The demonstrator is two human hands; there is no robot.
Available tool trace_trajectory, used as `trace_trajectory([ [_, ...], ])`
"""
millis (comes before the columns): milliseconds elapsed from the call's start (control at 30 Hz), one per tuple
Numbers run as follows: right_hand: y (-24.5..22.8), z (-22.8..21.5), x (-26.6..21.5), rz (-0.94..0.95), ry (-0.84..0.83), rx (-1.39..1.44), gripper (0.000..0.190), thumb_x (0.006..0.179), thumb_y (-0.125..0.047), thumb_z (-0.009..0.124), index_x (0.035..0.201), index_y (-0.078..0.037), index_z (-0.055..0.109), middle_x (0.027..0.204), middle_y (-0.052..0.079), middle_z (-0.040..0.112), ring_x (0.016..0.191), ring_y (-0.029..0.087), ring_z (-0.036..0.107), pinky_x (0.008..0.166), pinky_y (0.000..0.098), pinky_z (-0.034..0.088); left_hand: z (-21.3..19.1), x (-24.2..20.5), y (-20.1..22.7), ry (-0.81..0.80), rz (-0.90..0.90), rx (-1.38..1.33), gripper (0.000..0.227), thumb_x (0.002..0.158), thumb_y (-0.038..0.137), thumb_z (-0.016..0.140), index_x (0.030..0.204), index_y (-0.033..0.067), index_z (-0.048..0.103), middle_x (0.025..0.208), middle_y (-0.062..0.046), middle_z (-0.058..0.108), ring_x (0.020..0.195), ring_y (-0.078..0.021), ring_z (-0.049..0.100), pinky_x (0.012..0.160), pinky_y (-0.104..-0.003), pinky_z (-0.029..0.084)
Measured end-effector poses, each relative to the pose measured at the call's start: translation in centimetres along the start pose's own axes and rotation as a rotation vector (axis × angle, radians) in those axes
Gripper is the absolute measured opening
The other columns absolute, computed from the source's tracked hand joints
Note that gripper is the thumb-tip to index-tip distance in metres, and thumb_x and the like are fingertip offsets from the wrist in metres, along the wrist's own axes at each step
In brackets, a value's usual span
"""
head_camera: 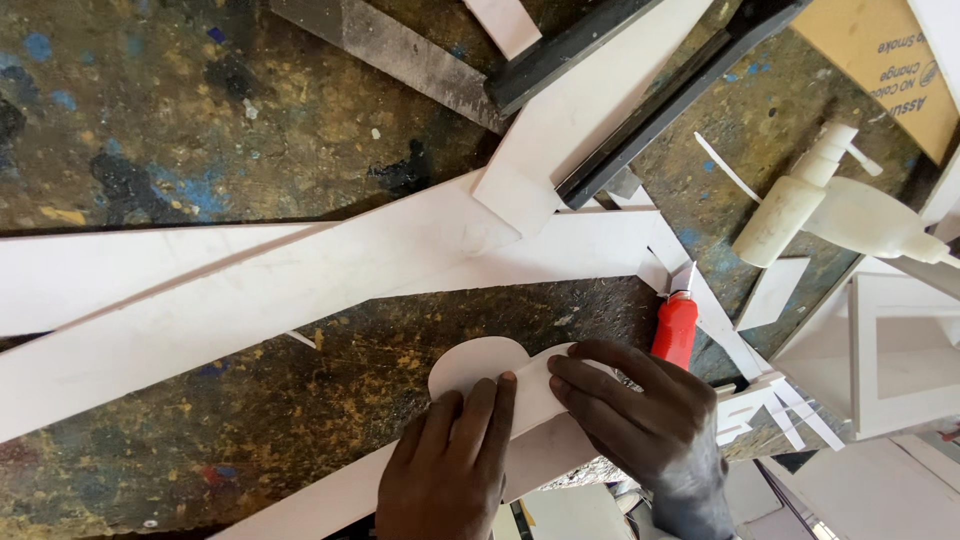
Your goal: The person uses a soldering iron to heat the edges of a white curved wooden piece and then presses it against a larger white wooden frame on the workbench. The person repeats this heating and pressing process on different sections of the curved piece to join it to the frame.
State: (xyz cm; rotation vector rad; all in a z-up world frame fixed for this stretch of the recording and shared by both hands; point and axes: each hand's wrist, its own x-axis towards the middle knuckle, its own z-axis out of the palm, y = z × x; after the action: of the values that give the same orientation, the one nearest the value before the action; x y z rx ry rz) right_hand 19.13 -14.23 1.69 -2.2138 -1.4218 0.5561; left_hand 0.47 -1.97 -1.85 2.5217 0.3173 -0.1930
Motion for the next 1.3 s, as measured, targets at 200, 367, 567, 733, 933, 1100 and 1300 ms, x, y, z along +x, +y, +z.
trace_trajectory([
  [200, 0.1, 0.0, -0.9, 0.100, -0.102, -0.117, 0.023, 0.114, -0.009, 0.060, 0.125, -0.005, 0.080, 0.125, 0.010, 0.083, 0.118, 0.034, 0.082, 0.084, 0.0422, 0.067, -0.2, 0.3, -0.3, -0.029, -0.022, -0.016, 0.036, 0.111, 0.013, 0.060, 0.143, 0.0141, 0.078, 0.133, -0.001, 0.073, 0.110, -0.0272, 0.071, 0.081, -0.043, 0.060],
  [367, 0.7, 0.5, -0.6, 0.039, -0.107, -0.137, 0.013, 0.111, -0.006, 0.068, 0.110, -0.005, 0.080, 0.113, 0.007, 0.079, 0.103, 0.033, 0.079, 0.068, 0.0375, 0.061, -1.2, 1.3, -0.7, -0.038, 0.018, -0.042, 0.042, 0.115, 0.015, 0.046, 0.145, 0.0080, 0.074, 0.132, -0.006, 0.071, 0.106, -0.0306, 0.069, 0.086, -0.045, 0.058],
  [567, 0.9, 0.7, -1.1, 0.035, -0.113, -0.125, 0.024, 0.115, -0.009, 0.057, 0.116, -0.004, 0.080, 0.117, 0.005, 0.081, 0.106, 0.033, 0.080, 0.067, 0.0350, 0.058, 0.2, 0.0, 0.0, 0.026, -0.001, 0.012, 0.037, 0.118, 0.018, 0.052, 0.144, 0.0110, 0.077, 0.134, -0.003, 0.075, 0.105, -0.0248, 0.074, 0.088, -0.042, 0.063],
  [733, 0.9, 0.7, -1.4, 0.006, -0.151, -0.160, 0.026, 0.115, -0.008, 0.053, 0.118, -0.003, 0.078, 0.120, 0.009, 0.079, 0.111, 0.036, 0.078, 0.080, 0.0395, 0.064, -0.5, 0.9, -0.5, 0.018, 0.025, 0.002, 0.038, 0.117, 0.019, 0.049, 0.143, 0.0087, 0.076, 0.131, -0.005, 0.073, 0.104, -0.0273, 0.071, 0.084, -0.043, 0.059],
  [933, 1.0, 0.7, -1.5, 0.008, -0.183, -0.221, 0.020, 0.111, -0.003, 0.060, 0.118, -0.008, 0.078, 0.121, 0.003, 0.078, 0.113, 0.030, 0.079, 0.063, 0.0368, 0.055, -1.0, 1.8, -0.9, -0.028, 0.056, 0.001, 0.033, 0.115, 0.016, 0.056, 0.140, 0.0087, 0.076, 0.128, -0.004, 0.072, 0.108, -0.0268, 0.069, 0.087, -0.042, 0.059],
  [1100, 1.1, 1.4, -2.0, 0.007, -0.190, -0.259, 0.027, 0.104, 0.002, 0.057, 0.112, -0.010, 0.079, 0.120, -0.001, 0.080, 0.111, 0.028, 0.080, 0.063, 0.0354, 0.055, -0.8, 1.8, -0.5, 0.075, 0.062, 0.061, 0.031, 0.118, 0.015, 0.054, 0.135, 0.0080, 0.078, 0.126, -0.004, 0.073, 0.099, -0.0225, 0.071, 0.079, -0.037, 0.061],
  [1300, 1.0, 1.4, -2.3, 0.016, -0.199, -0.220, 0.025, 0.104, -0.001, 0.057, 0.116, -0.007, 0.078, 0.122, 0.004, 0.080, 0.111, 0.033, 0.078, 0.068, 0.0405, 0.056, -0.6, 1.6, -0.5, 0.048, 0.024, 0.079, 0.032, 0.118, 0.017, 0.054, 0.139, 0.0115, 0.078, 0.129, -0.001, 0.074, 0.103, -0.0210, 0.072, 0.087, -0.037, 0.061],
])
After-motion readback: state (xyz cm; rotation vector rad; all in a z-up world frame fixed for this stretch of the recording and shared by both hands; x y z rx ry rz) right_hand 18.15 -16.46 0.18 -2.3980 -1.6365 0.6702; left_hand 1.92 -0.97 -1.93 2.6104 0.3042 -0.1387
